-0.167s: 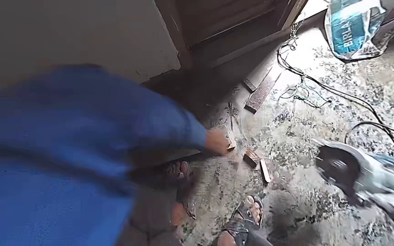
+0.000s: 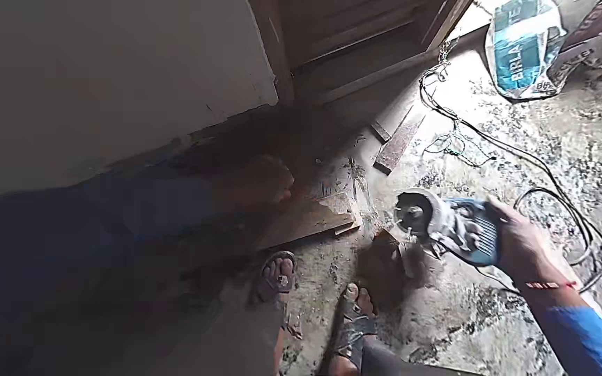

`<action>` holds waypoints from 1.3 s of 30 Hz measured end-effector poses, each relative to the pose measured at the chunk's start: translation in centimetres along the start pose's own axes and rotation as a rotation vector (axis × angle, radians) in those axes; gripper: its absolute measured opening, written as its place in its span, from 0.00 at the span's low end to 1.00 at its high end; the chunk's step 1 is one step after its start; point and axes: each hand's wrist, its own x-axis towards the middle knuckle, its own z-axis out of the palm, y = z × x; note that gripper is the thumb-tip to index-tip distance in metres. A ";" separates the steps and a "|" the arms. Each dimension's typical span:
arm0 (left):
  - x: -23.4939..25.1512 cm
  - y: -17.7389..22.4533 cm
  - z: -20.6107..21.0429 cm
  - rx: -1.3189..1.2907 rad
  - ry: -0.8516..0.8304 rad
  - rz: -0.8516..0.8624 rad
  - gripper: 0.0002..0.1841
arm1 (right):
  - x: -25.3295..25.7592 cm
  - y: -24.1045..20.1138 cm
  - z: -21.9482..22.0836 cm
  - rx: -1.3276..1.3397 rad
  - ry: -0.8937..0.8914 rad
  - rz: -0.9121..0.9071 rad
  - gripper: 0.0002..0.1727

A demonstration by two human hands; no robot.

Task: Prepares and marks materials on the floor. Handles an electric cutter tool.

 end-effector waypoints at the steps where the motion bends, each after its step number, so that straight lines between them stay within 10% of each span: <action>1: -1.6 -0.6 1.9 -0.089 0.205 -0.011 0.16 | 1.5 0.4 1.9 -0.052 -0.012 0.046 0.28; 2: -1.4 -1.9 5.3 -0.140 0.519 0.027 0.15 | 2.8 1.0 3.3 -0.119 -0.047 0.081 0.27; 9: 8.3 -6.2 18.0 -0.252 0.429 0.189 0.27 | 7.0 -0.8 5.8 -0.469 -0.135 0.333 0.35; 16: 17.5 2.4 18.9 -0.218 0.521 0.499 0.34 | 15.1 -3.1 1.1 -0.611 0.135 0.455 0.24; 23: 20.0 8.0 19.5 -0.241 0.306 0.423 0.58 | 18.2 -3.4 0.7 -0.661 0.186 0.420 0.14; 30: 19.0 9.2 22.6 -0.409 0.481 0.474 0.45 | 21.0 -1.2 -1.9 -0.649 0.333 0.325 0.14; 36: 17.5 11.2 26.5 -0.374 0.729 0.908 0.15 | 20.6 -0.4 -2.4 -0.818 0.373 0.143 0.30; 39: 15.2 10.2 27.2 -0.733 0.809 0.681 0.19 | 19.0 -0.6 -1.6 -1.183 0.471 0.017 0.42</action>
